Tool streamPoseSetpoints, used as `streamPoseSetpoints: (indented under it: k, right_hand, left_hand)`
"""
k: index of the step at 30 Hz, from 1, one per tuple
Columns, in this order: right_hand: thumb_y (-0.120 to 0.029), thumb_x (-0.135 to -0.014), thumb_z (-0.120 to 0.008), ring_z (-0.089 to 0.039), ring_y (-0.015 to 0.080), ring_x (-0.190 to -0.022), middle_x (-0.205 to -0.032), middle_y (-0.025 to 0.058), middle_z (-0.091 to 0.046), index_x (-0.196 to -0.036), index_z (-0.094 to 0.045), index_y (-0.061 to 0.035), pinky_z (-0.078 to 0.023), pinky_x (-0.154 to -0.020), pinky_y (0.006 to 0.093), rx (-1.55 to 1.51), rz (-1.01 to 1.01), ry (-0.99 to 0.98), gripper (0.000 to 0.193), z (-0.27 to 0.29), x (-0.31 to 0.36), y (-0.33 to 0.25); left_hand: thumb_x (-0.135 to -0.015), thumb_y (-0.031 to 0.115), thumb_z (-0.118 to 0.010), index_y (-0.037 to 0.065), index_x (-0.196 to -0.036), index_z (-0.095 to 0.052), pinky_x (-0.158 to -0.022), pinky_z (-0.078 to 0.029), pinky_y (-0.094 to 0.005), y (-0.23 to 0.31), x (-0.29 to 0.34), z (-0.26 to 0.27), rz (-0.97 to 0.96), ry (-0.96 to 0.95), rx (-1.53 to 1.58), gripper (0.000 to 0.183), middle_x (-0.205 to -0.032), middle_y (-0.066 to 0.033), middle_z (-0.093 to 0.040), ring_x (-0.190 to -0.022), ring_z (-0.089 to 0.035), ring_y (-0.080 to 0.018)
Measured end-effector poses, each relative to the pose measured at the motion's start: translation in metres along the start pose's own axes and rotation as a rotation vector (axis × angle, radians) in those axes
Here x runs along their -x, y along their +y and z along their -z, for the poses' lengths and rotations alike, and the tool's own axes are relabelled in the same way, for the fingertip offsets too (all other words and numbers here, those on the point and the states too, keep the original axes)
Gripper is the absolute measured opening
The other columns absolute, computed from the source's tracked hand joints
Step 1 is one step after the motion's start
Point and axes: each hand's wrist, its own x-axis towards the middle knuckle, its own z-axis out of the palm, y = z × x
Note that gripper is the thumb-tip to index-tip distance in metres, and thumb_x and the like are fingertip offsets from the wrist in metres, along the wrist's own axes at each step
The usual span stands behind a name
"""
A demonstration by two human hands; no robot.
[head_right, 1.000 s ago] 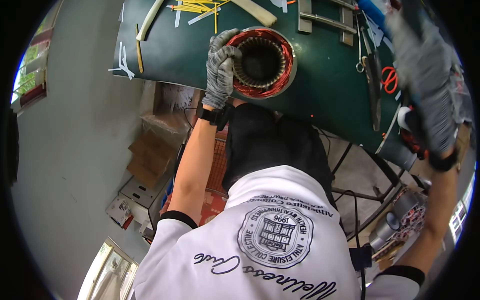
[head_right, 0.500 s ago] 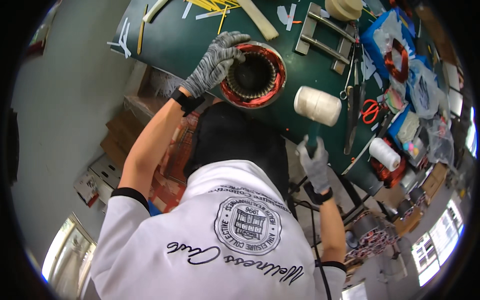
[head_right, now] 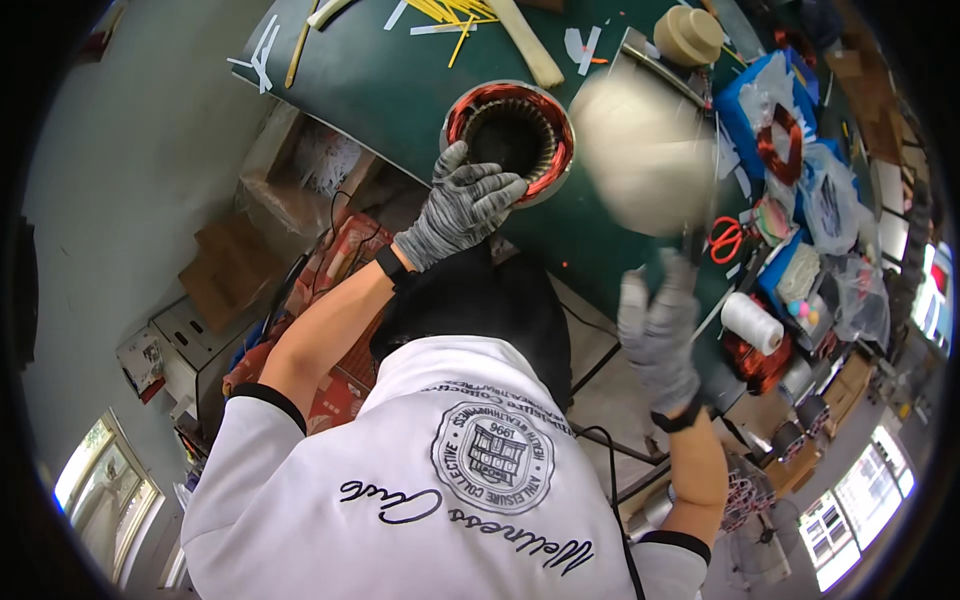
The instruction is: Assembling and shaping components of a motor stator using a hammer and wooden blocks.
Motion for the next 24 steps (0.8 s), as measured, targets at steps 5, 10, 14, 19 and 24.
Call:
streamPoseSetpoints:
  k: [5, 10, 14, 19, 24]
  right_hand:
    - [-0.018, -0.087, -0.052, -0.059, 0.0363, -0.061, -0.073, 0.0204, -0.059, -0.108, -0.047, -0.0033, -0.046, -0.056, 0.0434, 0.003, -0.375, -0.337, 0.026, 0.022, 0.007, 0.02]
    - [-0.011, -0.084, -0.054, -0.06, 0.0329, -0.072, -0.084, 0.0174, -0.061, -0.102, -0.05, -0.0039, -0.047, -0.062, 0.0366, -0.06, 0.105, 0.135, 0.019, -0.032, 0.037, 0.025]
    - [-0.016, -0.085, -0.055, -0.059, 0.036, -0.064, -0.071, 0.0211, -0.056, -0.103, -0.05, -0.0038, -0.045, -0.056, 0.0417, -0.067, -0.24, -0.317, 0.023, -0.042, 0.048, 0.058]
    - [-0.017, -0.086, -0.054, -0.059, 0.0369, -0.064, -0.07, 0.0191, -0.058, -0.102, -0.051, -0.0044, -0.045, -0.056, 0.0421, -0.137, -0.201, -0.209, 0.021, -0.034, 0.032, 0.056]
    - [-0.021, -0.086, -0.056, -0.055, 0.0362, -0.057, -0.069, 0.0163, -0.057, -0.1, -0.052, -0.0045, -0.045, -0.054, 0.0408, 0.15, 0.009, -0.363, 0.022, -0.017, -0.001, 0.077]
  left_hand:
    - [-0.077, 0.019, -0.057, 0.019, -0.117, -0.057, -0.104, -0.023, -0.0507, -0.008, 0.007, 0.006, -0.138, -0.074, -0.144, 0.04, -0.101, 0.0032, -0.063, -0.091, -0.059, -0.018]
    - [-0.074, 0.021, -0.055, 0.018, -0.114, -0.058, -0.101, -0.026, -0.0488, -0.007, 0.002, 0.006, -0.2, -0.061, -0.132, 0.04, -0.098, 0.0034, -0.061, -0.088, -0.058, -0.0164]
    - [-0.074, 0.019, -0.054, 0.019, -0.112, -0.058, -0.1, -0.026, -0.0486, -0.014, -0.002, 0.017, -0.226, -0.11, -0.062, 0.038, -0.092, 0.0035, -0.058, -0.082, -0.057, -0.0141]
    - [-0.075, 0.015, -0.057, 0.021, -0.112, -0.055, -0.101, -0.027, -0.0479, -0.044, -0.011, 0.04, -0.457, -0.211, 0.023, 0.037, -0.093, 0.0014, -0.057, -0.084, -0.056, -0.0149]
    - [-0.076, 0.016, -0.056, 0.015, -0.107, -0.057, -0.102, -0.032, -0.0479, -0.082, -0.043, 0.059, -0.711, -0.284, -0.017, 0.031, -0.096, -0.0062, -0.057, -0.095, -0.056, -0.0224]
